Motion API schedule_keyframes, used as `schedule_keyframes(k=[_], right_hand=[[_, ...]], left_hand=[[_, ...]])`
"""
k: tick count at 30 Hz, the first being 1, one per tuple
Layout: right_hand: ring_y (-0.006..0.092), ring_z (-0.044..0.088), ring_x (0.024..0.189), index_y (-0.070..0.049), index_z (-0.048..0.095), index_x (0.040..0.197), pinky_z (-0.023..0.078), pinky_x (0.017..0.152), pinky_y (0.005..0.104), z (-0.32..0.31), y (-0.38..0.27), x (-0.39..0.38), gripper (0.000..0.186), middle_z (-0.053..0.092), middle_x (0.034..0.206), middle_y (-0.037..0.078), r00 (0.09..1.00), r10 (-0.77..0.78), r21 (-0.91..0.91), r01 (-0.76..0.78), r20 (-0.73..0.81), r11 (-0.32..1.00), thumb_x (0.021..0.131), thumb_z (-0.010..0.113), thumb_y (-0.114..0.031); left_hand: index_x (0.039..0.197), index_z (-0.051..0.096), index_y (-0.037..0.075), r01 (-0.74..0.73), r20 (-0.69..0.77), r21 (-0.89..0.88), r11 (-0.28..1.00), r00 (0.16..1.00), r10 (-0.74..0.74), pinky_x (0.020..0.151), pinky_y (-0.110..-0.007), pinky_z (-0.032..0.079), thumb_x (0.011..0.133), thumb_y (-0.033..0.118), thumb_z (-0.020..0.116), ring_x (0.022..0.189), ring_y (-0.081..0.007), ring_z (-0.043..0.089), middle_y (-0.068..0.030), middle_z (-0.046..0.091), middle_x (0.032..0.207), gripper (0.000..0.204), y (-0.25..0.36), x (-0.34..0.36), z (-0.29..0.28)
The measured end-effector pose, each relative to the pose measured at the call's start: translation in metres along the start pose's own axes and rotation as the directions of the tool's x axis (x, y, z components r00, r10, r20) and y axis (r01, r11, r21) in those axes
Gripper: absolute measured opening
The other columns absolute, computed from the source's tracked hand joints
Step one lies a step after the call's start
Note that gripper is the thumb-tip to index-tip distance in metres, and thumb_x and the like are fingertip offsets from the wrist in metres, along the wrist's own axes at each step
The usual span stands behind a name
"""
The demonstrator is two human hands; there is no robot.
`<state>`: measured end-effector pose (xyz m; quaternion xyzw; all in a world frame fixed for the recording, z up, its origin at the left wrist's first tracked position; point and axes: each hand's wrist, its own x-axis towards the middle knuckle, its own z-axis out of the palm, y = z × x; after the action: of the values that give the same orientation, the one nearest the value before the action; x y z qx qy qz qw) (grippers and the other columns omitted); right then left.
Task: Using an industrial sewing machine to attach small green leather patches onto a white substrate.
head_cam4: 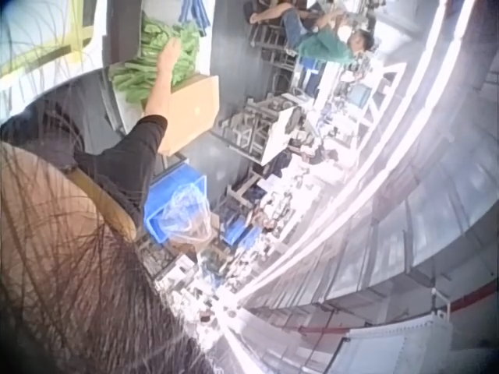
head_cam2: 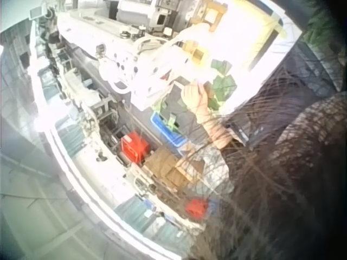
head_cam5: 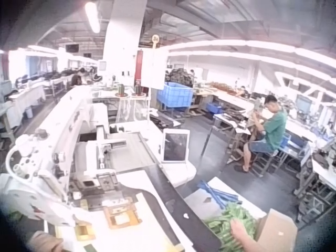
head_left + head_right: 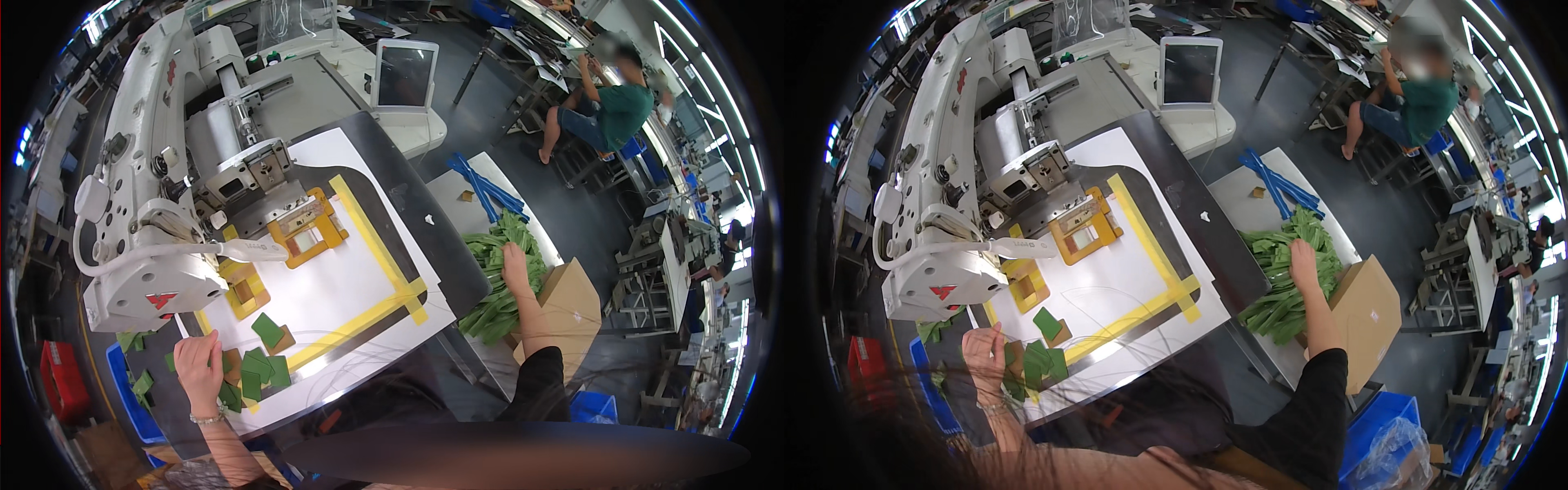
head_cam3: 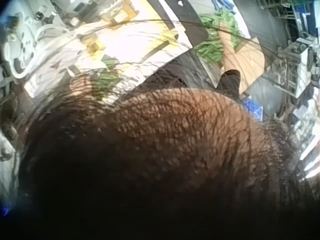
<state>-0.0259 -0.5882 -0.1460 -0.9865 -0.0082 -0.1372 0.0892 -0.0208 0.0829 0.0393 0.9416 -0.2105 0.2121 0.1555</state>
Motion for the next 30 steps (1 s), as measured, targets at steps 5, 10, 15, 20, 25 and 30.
schedule_keyframes(k=[5,10,15,20,25,30], right_hand=[[0.0429,0.046,0.111,0.002,0.047,0.119,0.038,0.094,0.0455,-0.002,0.016,-0.007,0.050,0.051,0.115,0.023,0.916,0.380,0.217,-0.348,-0.126,0.912,0.070,0.050,0.010],[0.0418,0.053,0.112,-0.001,0.041,0.136,0.042,0.094,0.0397,0.001,0.035,-0.020,0.049,0.056,0.122,0.025,0.772,0.606,0.413,-0.497,-0.192,0.763,0.088,0.046,-0.001],[0.0419,0.053,0.112,-0.001,0.043,0.133,0.042,0.093,0.0401,-0.014,0.027,-0.011,0.047,0.057,0.120,0.026,0.826,0.529,0.457,-0.401,-0.195,0.794,0.086,0.046,0.001],[0.0443,0.052,0.105,-0.001,0.050,0.119,0.041,0.089,0.0456,-0.016,0.001,0.001,0.049,0.059,0.107,0.025,0.964,0.264,0.308,-0.242,-0.030,0.920,0.072,0.046,0.011],[0.0391,0.050,0.109,-0.002,0.052,0.117,0.040,0.092,0.0441,-0.002,-0.015,0.000,0.055,0.056,0.114,0.018,0.980,0.098,0.218,-0.136,0.174,0.967,0.064,0.050,0.013],[0.0359,0.050,0.104,-0.005,0.052,0.116,0.042,0.088,0.0421,0.002,-0.028,-0.005,0.058,0.052,0.117,0.016,0.975,0.013,0.103,-0.036,0.220,0.994,0.060,0.057,0.011]], left_hand=[[0.093,0.067,0.004,-0.008,-0.020,0.015,1.000,1.000,0.008,0.080,-0.037,0.043,0.078,0.004,0.067,0.075,-0.0251,0.058,-0.0074,0.064,0.081,0.016,0.000,0.003,-0.005],[0.093,0.066,0.004,0.031,0.010,-0.006,0.999,0.999,-0.031,0.079,-0.037,0.043,0.078,0.004,0.066,0.074,-0.0251,0.058,-0.0072,0.064,0.080,0.015,0.001,0.005,-0.009],[0.094,0.066,0.004,0.025,-0.006,0.007,1.000,1.000,-0.025,0.079,-0.037,0.043,0.078,0.004,0.066,0.074,-0.0253,0.058,-0.0070,0.064,0.080,0.016,-0.003,0.005,-0.009],[0.096,0.067,0.004,0.014,-0.024,-0.040,0.999,1.000,-0.015,0.079,-0.038,0.043,0.078,0.003,0.066,0.075,-0.0252,0.059,-0.0074,0.064,0.082,0.018,0.001,0.009,-0.001],[0.097,0.067,0.004,-0.018,-0.016,-0.038,0.999,1.000,0.017,0.079,-0.038,0.043,0.078,0.003,0.067,0.075,-0.0252,0.059,-0.0076,0.064,0.082,0.019,0.004,0.008,0.009],[0.096,0.067,0.004,0.013,-0.018,-0.045,0.999,1.000,-0.014,0.079,-0.038,0.043,0.079,0.004,0.067,0.075,-0.0255,0.058,-0.0077,0.064,0.082,0.018,0.002,0.003,0.002]])
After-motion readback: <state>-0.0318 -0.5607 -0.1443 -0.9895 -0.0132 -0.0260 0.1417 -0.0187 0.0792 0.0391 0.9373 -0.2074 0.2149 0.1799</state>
